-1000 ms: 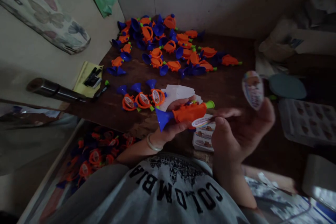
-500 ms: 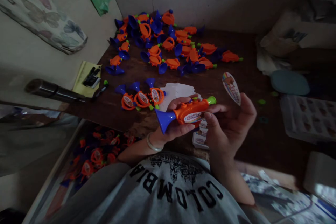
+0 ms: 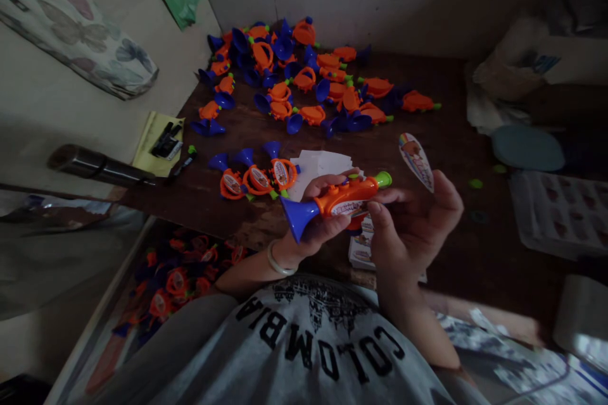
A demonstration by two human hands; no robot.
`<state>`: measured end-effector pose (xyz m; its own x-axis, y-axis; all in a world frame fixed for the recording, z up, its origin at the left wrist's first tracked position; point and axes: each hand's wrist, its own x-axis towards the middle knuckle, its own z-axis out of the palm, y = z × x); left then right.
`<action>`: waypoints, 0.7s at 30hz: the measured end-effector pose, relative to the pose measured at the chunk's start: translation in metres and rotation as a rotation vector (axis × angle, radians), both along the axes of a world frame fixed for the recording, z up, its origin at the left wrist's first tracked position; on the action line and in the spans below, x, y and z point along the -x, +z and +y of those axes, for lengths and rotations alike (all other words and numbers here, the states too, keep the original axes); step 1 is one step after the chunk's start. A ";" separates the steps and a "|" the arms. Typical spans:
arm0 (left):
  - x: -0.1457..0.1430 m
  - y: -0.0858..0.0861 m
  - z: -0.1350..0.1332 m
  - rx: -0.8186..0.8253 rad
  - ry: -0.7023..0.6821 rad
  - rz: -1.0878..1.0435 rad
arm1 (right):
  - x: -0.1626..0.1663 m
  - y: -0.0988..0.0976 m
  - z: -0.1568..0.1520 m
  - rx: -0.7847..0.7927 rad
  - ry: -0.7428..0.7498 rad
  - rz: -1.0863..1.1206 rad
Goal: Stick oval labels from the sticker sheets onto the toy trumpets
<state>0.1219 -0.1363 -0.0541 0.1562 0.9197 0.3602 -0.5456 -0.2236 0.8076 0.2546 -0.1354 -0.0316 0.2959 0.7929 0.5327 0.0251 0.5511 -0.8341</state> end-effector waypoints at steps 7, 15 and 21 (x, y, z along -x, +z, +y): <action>-0.005 0.007 -0.004 0.088 0.081 0.029 | 0.002 -0.001 0.002 -0.029 -0.009 -0.062; -0.004 0.009 -0.004 0.013 0.149 0.085 | 0.004 -0.001 0.007 -0.082 -0.025 -0.104; -0.004 0.009 -0.003 -0.056 0.162 0.081 | 0.009 -0.003 0.009 -0.105 -0.084 -0.164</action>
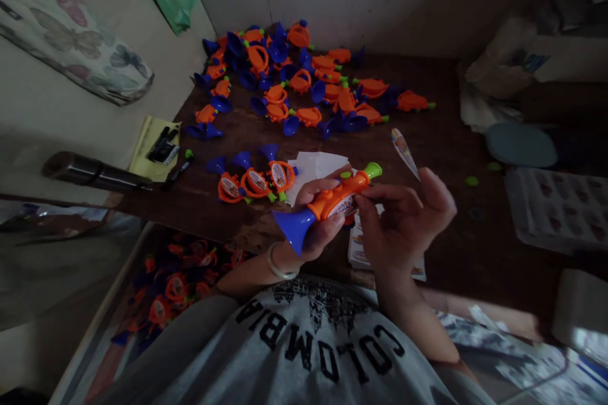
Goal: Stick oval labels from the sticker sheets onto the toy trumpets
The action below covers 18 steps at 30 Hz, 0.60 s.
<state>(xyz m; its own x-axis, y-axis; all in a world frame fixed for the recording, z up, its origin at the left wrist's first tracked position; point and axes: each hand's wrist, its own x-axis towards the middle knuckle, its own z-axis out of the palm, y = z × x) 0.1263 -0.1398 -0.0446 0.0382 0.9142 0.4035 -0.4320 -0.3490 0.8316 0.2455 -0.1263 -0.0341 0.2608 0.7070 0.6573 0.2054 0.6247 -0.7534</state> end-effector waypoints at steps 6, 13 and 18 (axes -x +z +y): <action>0.001 -0.001 0.000 -0.012 -0.003 -0.029 | -0.014 -0.002 0.006 -0.003 -0.140 -0.157; 0.004 -0.013 0.007 0.040 -0.066 -0.114 | -0.026 -0.008 0.016 0.169 0.096 0.015; -0.001 -0.024 0.007 0.237 -0.104 -0.116 | -0.017 -0.009 0.017 0.220 0.136 0.141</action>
<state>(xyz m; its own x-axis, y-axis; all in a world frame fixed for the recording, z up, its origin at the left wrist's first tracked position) 0.1274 -0.1327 -0.0686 0.1029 0.9772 0.1860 -0.5520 -0.0995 0.8279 0.2627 -0.1094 -0.0427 0.2318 0.8632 0.4484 0.0143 0.4579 -0.8889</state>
